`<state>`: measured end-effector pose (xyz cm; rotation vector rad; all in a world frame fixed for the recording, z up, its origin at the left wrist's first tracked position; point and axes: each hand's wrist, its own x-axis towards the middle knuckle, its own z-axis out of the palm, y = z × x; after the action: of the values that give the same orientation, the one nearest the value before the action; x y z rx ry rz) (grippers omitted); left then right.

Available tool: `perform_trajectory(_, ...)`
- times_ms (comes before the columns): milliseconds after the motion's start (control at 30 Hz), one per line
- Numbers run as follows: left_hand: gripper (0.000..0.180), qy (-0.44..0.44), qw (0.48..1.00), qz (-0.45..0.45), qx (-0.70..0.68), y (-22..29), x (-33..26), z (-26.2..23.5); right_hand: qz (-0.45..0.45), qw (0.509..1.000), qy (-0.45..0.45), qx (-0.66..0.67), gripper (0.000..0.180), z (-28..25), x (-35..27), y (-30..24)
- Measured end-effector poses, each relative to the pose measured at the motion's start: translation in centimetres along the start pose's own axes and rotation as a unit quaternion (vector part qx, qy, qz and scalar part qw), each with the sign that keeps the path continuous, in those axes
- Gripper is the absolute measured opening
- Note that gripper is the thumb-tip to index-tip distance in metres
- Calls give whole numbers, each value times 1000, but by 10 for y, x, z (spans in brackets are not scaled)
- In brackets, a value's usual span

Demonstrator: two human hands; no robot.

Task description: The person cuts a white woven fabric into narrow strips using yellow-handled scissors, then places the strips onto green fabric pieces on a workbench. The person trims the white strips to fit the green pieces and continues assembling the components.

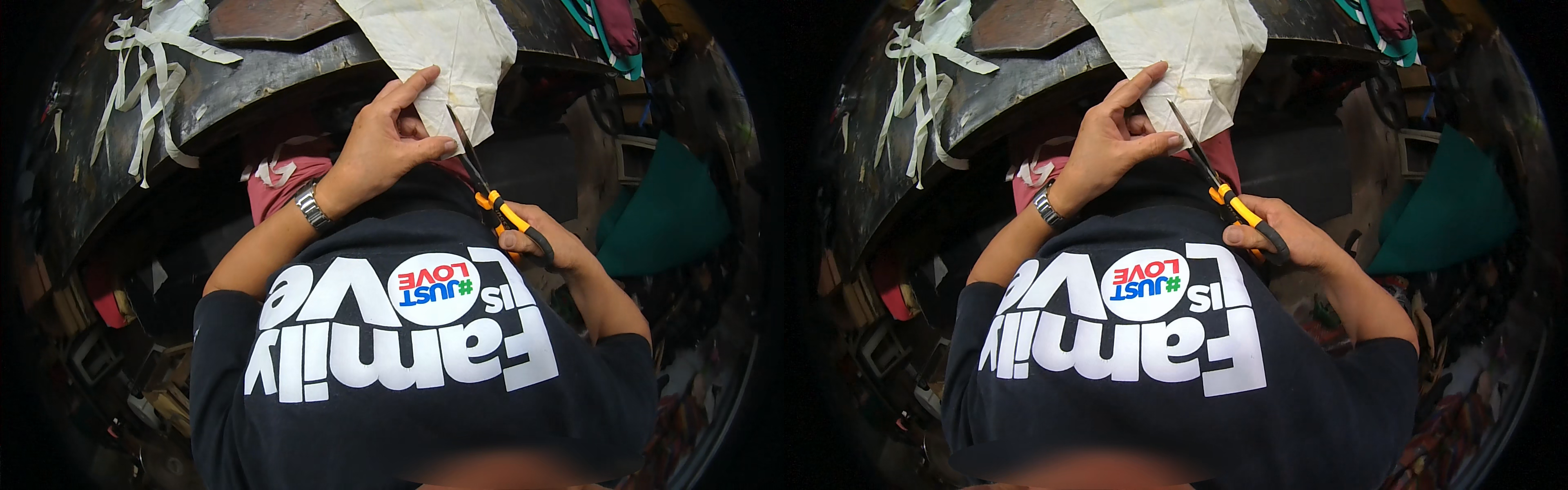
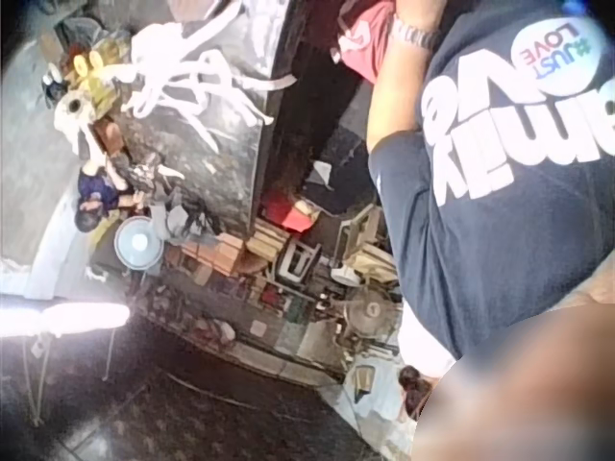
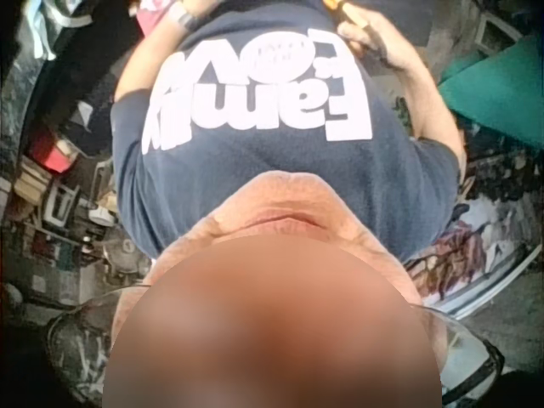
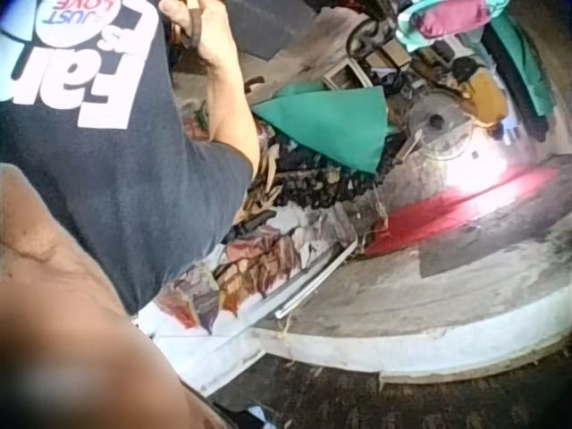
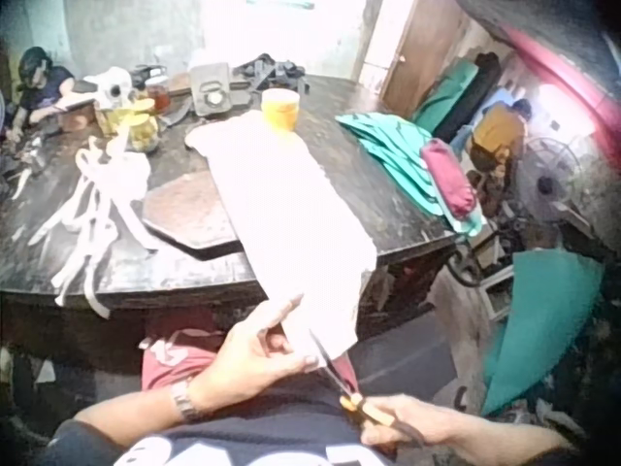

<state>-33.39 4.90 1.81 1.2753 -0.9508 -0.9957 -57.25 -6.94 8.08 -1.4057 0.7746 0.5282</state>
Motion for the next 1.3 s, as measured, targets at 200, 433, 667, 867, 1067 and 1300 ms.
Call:
perform_trajectory(200, 79, 8, 999, 12, -35, 0, 0, 2, 7, 998, 39, 54, 46, 12, -2, 1)
perform_trajectory(433, 86, 25, 997, 29, -74, -7, 1, 4, 40, 994, 76, 62, 43, 20, -1, -1)
perform_trajectory(667, 100, 10, 999, 40, -35, -3, -2, 5, 40, 993, 26, 110, 48, 6, 10, -25)
perform_trajectory(867, 102, 0, 999, 40, -29, 0, -3, 3, 46, 988, -1, 147, 46, 5, 20, -31)
perform_trajectory(1067, 102, 2, 999, 34, -41, -3, -4, 6, 68, 984, 33, 159, 42, 10, 18, -32)
perform_trajectory(1300, 33, 95, 993, 74, -13, -6, 19, -17, 64, 986, 31, 154, 40, 5, 22, -37)
